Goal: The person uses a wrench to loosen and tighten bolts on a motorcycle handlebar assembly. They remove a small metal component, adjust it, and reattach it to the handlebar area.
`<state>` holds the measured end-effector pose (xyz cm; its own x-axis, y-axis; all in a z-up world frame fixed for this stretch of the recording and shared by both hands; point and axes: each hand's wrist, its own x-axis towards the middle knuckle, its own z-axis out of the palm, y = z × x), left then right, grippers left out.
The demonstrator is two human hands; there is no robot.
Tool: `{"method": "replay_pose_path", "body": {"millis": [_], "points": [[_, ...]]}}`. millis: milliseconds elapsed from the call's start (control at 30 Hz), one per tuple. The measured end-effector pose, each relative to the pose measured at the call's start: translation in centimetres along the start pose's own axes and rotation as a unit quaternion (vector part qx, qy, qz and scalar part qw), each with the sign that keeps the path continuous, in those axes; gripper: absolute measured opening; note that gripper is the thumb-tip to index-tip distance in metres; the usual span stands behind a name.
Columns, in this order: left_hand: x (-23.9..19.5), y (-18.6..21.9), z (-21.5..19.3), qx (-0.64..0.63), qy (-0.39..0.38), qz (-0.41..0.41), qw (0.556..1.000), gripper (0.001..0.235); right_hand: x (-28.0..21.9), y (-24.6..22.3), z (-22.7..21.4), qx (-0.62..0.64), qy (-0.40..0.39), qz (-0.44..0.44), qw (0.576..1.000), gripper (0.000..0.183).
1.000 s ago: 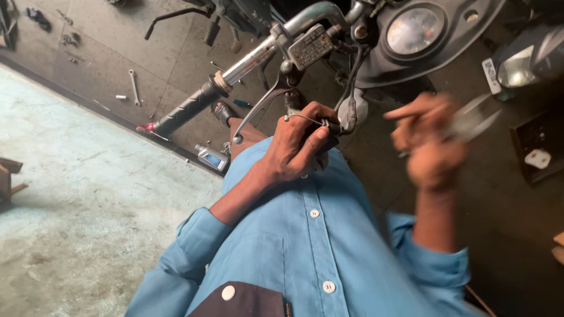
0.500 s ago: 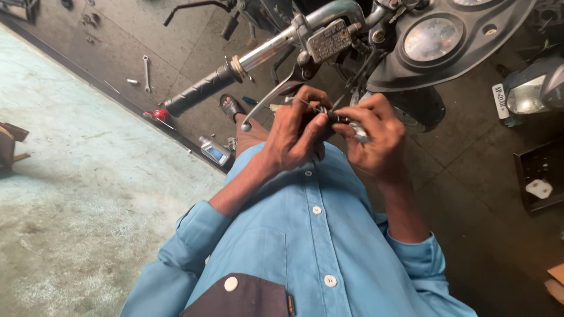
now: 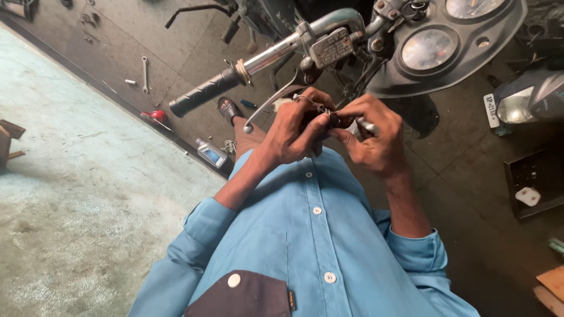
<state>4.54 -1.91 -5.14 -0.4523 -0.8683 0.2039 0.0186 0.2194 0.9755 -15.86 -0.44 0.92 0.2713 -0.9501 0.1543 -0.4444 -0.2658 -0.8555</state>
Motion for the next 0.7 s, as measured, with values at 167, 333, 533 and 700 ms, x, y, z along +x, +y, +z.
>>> {"method": "replay_pose_path", "body": {"millis": [167,333,533,700], "points": [[0.5,0.1,-0.5,-0.012,-0.001,0.030,0.999,0.021,0.0,0.2,0.5,-0.022,-0.010,-0.015,1.000,0.017],[0.5,0.1,-1.0,-0.029,-0.023,0.024,0.999,0.020,0.1,0.5,0.1,-0.033,-0.085,0.065,0.994,0.009],[1.2,0.8,-1.2,-0.037,0.005,0.003,0.999,0.027,0.1,0.6,0.3,0.054,-0.023,0.107,0.993,0.022],[1.0,1.0,-1.0,-0.017,0.009,0.002,1.000,0.027,-0.9,1.3,1.6,0.130,0.028,0.053,0.990,0.023]]}}
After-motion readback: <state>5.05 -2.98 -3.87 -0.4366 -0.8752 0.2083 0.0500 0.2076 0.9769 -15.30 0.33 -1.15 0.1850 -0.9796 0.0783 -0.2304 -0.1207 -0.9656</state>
